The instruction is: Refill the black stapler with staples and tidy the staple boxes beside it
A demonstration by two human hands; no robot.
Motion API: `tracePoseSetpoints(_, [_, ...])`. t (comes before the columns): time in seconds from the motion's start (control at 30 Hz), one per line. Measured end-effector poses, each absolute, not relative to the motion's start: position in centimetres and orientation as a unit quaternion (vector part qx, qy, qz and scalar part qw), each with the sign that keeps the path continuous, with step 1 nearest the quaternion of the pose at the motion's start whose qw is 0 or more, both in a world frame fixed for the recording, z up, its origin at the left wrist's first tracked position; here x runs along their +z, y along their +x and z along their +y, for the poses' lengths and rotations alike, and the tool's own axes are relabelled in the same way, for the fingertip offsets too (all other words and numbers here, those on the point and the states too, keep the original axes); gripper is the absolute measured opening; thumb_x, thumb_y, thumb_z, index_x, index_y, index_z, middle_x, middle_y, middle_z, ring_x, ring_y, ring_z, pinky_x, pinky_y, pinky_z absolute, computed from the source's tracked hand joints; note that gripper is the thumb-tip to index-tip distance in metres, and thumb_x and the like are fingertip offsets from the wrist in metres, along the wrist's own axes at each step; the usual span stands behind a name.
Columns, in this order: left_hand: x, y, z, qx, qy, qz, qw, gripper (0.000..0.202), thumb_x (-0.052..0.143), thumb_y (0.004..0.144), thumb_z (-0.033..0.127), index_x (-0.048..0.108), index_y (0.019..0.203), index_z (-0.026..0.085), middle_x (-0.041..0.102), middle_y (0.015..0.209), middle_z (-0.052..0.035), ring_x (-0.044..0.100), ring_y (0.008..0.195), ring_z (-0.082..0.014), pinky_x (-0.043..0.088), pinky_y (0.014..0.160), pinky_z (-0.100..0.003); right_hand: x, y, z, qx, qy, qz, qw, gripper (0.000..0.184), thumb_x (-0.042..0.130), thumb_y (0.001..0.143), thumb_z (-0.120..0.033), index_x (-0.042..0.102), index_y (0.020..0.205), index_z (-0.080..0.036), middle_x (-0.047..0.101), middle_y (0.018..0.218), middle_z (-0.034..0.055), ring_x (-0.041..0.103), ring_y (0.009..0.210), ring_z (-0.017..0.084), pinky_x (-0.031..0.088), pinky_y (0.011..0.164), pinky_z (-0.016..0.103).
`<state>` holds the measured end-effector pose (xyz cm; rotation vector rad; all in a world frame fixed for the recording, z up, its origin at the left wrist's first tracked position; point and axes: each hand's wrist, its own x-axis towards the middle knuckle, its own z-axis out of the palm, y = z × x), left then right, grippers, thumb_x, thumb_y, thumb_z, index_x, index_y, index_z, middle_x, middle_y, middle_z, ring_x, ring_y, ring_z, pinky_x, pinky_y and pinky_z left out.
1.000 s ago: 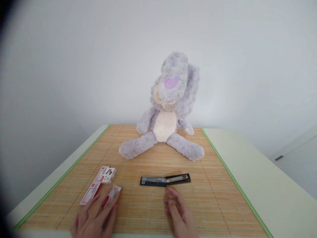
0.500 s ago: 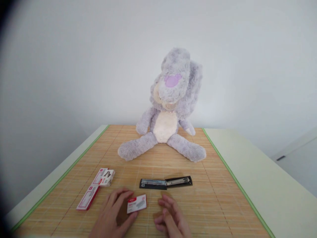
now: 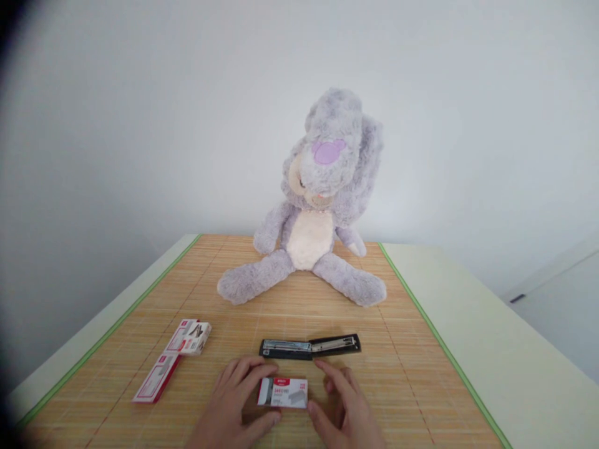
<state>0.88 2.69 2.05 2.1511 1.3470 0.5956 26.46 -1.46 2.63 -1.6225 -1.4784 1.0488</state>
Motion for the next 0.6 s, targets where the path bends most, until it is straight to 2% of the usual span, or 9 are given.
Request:
tracePoseSetpoints(0.1, [2.1,-0.6,2.9,0.221,0.801,0.481,0.279,0.042,0.08,0.083,0.034,0.071,0.124,0.037,0.065,0.13,-0.0036,0.058,0.122,-0.0277,0.049,0.104,-0.041,2.4,26.7,-1.0,0.347,-0.62,-0.648,0.275,0.057,0.069,0.084,-0.031,0.064,0.141,-0.029,0.061,0.1,0.0036,0.063,0.081,0.019,0.052,0.074,0.031])
tracePoseSetpoints(0.2, [2.4,-1.5,3.2,0.213,0.804,0.472,0.292,0.035,0.079,0.085,0.035,0.073,0.119,0.038,0.066,0.126,-0.0025,0.06,0.12,-0.0262,0.049,0.103,-0.041,2.5,26.8,-0.6,0.336,-0.605,-0.683,0.234,0.047,0.066,0.083,-0.022,0.07,0.129,-0.03,0.061,0.101,0.0036,0.065,0.089,0.021,0.052,0.081,0.03])
tracePoseSetpoints(0.33, [2.5,-1.7,3.3,0.211,0.801,0.48,0.29,0.034,0.08,0.084,0.036,0.074,0.118,0.038,0.066,0.125,-0.0031,0.06,0.12,-0.027,0.049,0.104,-0.042,2.8,28.4,-0.5,0.333,-0.602,-0.695,0.209,0.043,0.065,0.085,-0.021,0.069,0.127,-0.026,0.061,0.098,0.0034,0.065,0.084,0.02,0.051,0.075,0.029])
tracePoseSetpoints(0.47, [2.4,-1.4,3.2,0.22,0.802,0.481,0.277,0.035,0.08,0.084,0.037,0.074,0.118,0.037,0.068,0.124,-0.0033,0.061,0.117,-0.0272,0.05,0.102,-0.043,4.3,28.6,-0.5,0.332,-0.603,-0.688,0.231,0.054,0.068,0.083,-0.023,0.064,0.137,-0.025,0.063,0.099,0.0036,0.065,0.087,0.021,0.051,0.077,0.029])
tracePoseSetpoints(0.53, [2.5,-1.3,3.1,0.224,0.805,0.477,0.273,0.034,0.08,0.084,0.038,0.074,0.117,0.036,0.068,0.123,-0.0035,0.062,0.116,-0.0272,0.051,0.101,-0.042,5.5,27.2,-0.2,0.333,-0.588,-0.696,0.245,0.043,0.068,0.086,-0.025,0.069,0.13,-0.027,0.065,0.096,0.003,0.065,0.086,0.02,0.05,0.076,0.028])
tracePoseSetpoints(0.6, [2.6,-1.2,3.1,0.225,0.806,0.475,0.271,0.033,0.08,0.084,0.037,0.074,0.117,0.036,0.069,0.123,-0.0036,0.062,0.116,-0.0272,0.051,0.1,-0.042,6.7,25.2,0.4,0.334,-0.576,-0.711,0.228,0.02,0.065,0.091,-0.025,0.078,0.106,-0.027,0.065,0.09,0.0022,0.064,0.079,0.018,0.047,0.07,0.026])
